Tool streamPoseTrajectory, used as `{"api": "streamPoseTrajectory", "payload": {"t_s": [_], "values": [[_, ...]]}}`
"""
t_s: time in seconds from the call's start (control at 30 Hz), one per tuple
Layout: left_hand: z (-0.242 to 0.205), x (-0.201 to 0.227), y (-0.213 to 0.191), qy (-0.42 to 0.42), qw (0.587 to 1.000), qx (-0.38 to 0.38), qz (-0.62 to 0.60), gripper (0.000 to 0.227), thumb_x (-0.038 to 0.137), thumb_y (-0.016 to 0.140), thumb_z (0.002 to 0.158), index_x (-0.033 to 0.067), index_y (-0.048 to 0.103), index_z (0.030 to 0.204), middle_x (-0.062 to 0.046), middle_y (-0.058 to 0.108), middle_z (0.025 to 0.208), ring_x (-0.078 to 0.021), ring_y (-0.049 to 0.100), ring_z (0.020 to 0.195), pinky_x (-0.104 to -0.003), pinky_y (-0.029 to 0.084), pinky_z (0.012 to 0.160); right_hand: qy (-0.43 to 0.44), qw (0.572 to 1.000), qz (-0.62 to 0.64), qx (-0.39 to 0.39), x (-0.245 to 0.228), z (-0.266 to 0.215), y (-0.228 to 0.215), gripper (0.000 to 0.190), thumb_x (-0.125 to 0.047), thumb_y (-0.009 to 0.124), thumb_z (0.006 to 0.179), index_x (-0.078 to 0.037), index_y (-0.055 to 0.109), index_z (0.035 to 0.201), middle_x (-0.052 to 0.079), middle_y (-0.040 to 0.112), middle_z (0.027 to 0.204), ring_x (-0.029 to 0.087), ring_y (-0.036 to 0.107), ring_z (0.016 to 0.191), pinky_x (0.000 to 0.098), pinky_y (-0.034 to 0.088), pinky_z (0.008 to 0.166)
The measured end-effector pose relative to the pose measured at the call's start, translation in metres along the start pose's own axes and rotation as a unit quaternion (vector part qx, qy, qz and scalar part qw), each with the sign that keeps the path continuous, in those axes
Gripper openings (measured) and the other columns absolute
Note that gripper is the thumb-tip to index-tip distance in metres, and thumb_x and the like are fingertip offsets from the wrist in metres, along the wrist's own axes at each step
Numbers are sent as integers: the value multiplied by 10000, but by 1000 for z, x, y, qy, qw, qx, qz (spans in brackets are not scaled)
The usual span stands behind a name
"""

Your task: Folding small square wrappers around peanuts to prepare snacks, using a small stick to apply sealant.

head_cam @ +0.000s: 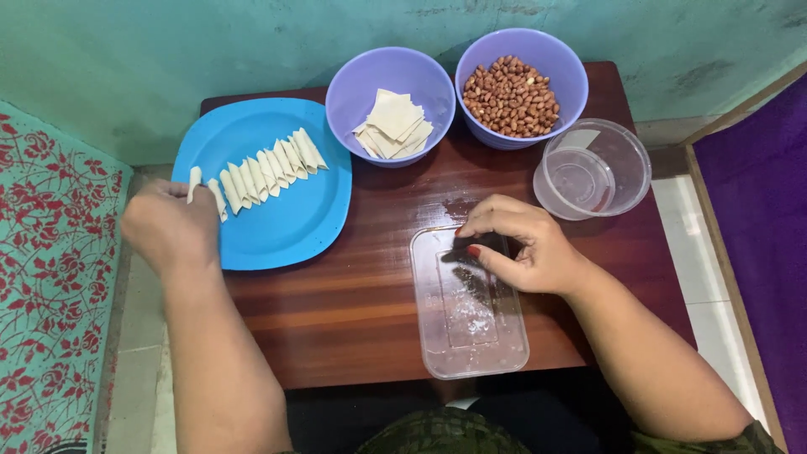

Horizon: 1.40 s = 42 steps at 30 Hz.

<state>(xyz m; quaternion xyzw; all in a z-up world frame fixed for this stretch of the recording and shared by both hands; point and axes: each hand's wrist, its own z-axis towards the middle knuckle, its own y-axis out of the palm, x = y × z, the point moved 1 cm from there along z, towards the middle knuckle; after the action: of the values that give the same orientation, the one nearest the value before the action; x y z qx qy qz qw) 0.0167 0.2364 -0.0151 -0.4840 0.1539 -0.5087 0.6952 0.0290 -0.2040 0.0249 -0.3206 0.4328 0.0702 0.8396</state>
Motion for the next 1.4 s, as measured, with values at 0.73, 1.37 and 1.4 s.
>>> {"api": "streamPoseTrajectory", "payload": {"t_s": [0.73,1.37,1.4], "values": [[5,-14,4,-1,990,-130,59,203,223,732,924,61,833,994,-164,768,818,-305,701,636,-407,561,682,10,1000,-6,-25,-2,2,0,208,9,722,769,-9,747,974,87,707,965,149,618,715,244,494,647],[3,158,-58,339,909,-91,-225,96,92,805,840,149,802,917,-79,720,817,-316,711,838,-395,564,782,-26,996,-72,36,14,3,1,76,-104,718,909,-54,733,855,133,695,771,363,694,694,448,559,648],[10,172,-57,387,888,-114,-220,104,87,808,816,163,801,887,-67,726,798,-316,717,843,-408,570,787,-24,997,-71,33,14,4,1,124,-141,729,920,-70,727,819,120,693,743,354,691,671,442,555,628]]}}
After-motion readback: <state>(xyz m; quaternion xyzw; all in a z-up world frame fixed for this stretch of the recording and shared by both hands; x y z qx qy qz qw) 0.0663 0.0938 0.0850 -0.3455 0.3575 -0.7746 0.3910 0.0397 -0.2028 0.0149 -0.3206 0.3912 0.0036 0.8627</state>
